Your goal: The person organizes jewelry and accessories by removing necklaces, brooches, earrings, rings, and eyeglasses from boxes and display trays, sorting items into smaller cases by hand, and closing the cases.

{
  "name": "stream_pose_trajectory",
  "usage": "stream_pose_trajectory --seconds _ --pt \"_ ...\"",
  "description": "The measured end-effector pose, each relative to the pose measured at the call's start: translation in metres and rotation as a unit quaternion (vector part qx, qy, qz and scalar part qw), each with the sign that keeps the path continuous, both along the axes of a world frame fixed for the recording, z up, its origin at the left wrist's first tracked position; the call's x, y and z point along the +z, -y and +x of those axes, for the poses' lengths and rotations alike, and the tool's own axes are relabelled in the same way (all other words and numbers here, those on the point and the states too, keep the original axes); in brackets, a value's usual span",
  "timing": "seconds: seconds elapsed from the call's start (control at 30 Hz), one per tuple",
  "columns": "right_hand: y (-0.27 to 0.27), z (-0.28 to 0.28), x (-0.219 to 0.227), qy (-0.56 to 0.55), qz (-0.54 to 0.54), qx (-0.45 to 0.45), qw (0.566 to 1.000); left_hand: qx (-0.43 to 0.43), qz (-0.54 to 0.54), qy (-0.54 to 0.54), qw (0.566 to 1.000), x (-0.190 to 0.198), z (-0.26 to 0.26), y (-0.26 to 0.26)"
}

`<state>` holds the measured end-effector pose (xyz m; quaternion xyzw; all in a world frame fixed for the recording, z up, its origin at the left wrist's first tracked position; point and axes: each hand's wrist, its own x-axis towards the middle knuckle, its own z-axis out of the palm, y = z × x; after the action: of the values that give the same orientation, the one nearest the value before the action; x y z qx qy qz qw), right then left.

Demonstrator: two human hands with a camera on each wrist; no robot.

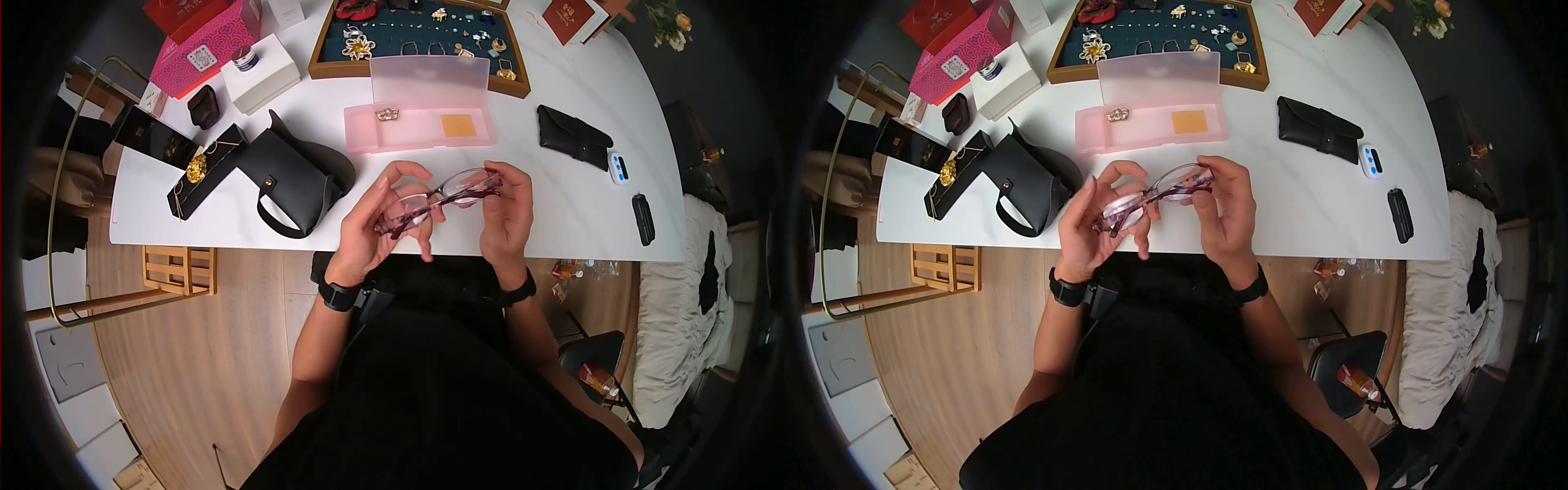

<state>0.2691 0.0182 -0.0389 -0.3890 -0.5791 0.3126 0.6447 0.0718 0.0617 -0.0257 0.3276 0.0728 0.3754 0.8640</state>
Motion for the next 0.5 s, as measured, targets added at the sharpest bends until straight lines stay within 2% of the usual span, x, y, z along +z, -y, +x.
stream_pose_trajectory --seconds 0.07,0.13,0.2,0.27,0.33,0.5 --pt "0.001 0.0 0.001 -0.008 -0.008 -0.003 1.0 0.093 0.025 -0.013 0.995 -0.002 0.004 0.003" --pt "0.001 0.0 -0.001 -0.017 -0.016 -0.005 1.0 0.086 0.053 0.027 0.995 -0.008 0.003 0.001" --pt "0.0 -0.001 -0.006 -0.021 0.001 -0.013 1.0 0.161 0.046 0.012 0.986 -0.008 0.006 0.003" --pt "0.001 -0.001 -0.006 -0.026 -0.01 -0.013 1.0 0.156 0.036 0.032 0.987 -0.01 0.007 0.002" --pt "0.001 0.0 -0.007 -0.032 -0.02 -0.013 0.999 0.202 0.043 0.023 0.978 -0.011 0.008 0.002" --pt "0.0 0.0 -0.008 -0.009 -0.032 -0.018 0.999 0.241 0.047 0.017 0.969 -0.017 0.01 -0.001"
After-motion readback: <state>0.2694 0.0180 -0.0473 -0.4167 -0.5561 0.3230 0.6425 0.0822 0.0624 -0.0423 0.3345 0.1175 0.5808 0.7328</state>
